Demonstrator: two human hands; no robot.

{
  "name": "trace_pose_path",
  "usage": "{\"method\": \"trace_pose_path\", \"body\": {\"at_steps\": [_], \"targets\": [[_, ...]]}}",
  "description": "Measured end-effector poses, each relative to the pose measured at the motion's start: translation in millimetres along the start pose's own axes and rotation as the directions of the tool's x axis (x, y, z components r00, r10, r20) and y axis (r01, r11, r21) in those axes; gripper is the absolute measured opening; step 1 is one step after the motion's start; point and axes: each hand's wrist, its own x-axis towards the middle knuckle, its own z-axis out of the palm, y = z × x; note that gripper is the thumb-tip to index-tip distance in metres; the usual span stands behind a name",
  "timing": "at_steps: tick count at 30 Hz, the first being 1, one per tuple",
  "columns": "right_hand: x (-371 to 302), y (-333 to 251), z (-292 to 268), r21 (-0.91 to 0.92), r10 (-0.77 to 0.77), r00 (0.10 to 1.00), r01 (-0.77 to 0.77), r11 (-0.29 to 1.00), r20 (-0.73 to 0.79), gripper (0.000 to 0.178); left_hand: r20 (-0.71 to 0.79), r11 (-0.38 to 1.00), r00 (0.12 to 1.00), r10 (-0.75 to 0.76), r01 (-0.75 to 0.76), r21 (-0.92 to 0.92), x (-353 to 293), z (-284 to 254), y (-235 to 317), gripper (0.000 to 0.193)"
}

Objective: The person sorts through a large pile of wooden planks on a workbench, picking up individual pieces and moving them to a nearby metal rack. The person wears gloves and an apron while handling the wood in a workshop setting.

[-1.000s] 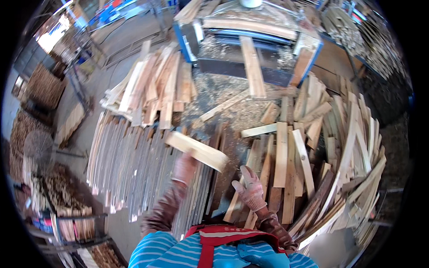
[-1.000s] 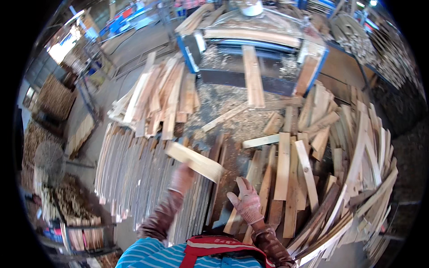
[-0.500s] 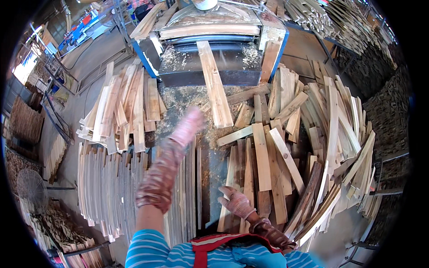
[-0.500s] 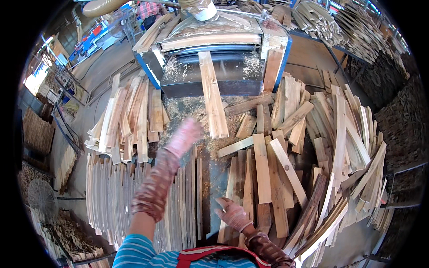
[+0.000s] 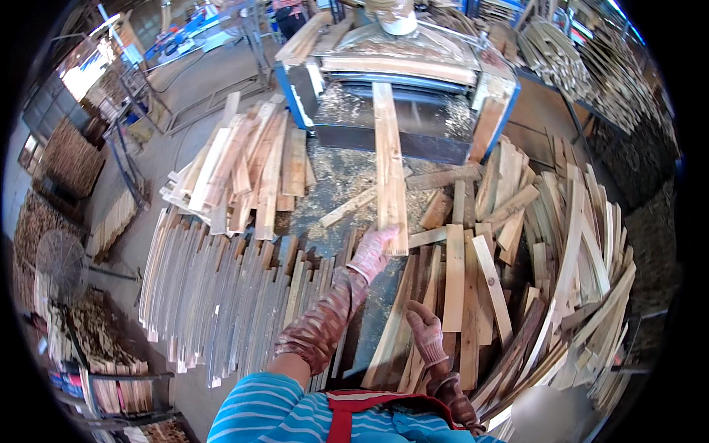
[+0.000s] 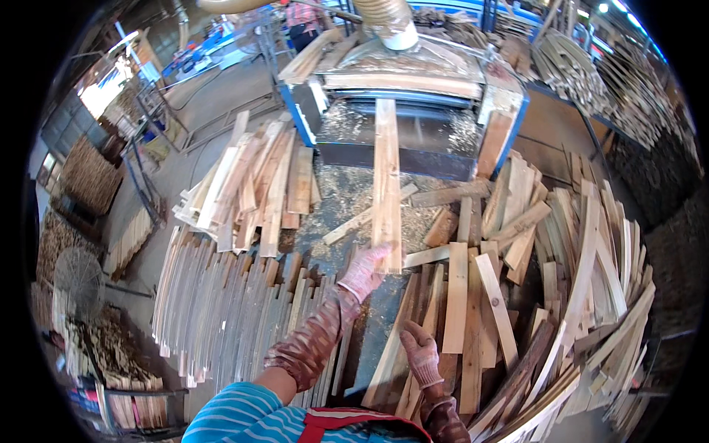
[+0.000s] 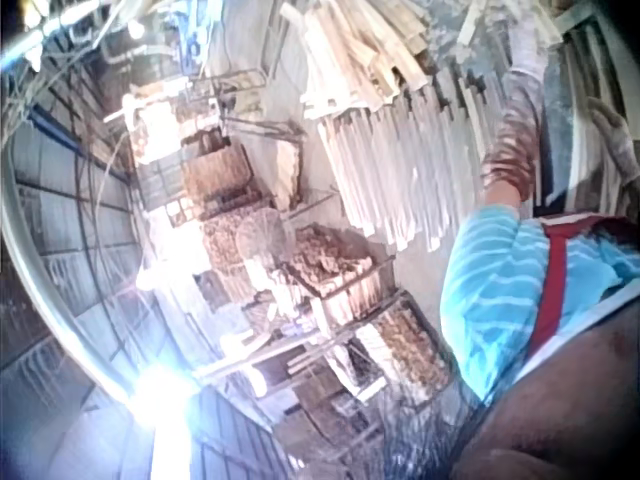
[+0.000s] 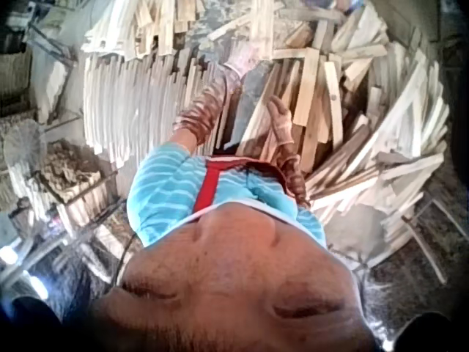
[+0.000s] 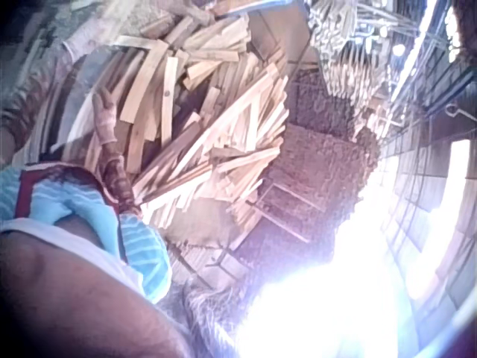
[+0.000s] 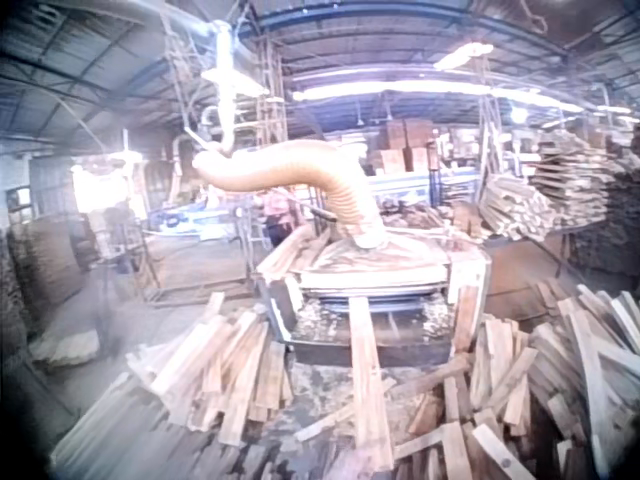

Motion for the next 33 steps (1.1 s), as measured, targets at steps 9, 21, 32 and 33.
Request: {"method": "trace_pose_path", "body": {"at_steps": [9,21,32,33], "targets": [[-22,6,9,0.084,0.019,0.999,-0.021,0.996,0.032,0.047,-0.076,0.998,0.996,-0.037,0.041,0.043,-57,-6,-12,0.045],[-22,-15,32,0.118,-0.012,0.999,0.006,0.993,0.052,0.046,-0.133,0.939,0.986,-0.099,0.137,0.315,-209,-37,-43,0.051],[-58,-31,59,-0.101,-0.078,0.993,0.086,0.991,0.084,0.024,-0.219,0.378,0.922,-0.318,0.335,0.863,-254,-43,-32,0.049],[-62,-28,50,-0.307,-0.151,0.981,0.183,0.934,0.125,0.028,-0.159,0.482,0.962,-0.224,0.251,0.839,-255,-51,-33,0.055]]}}
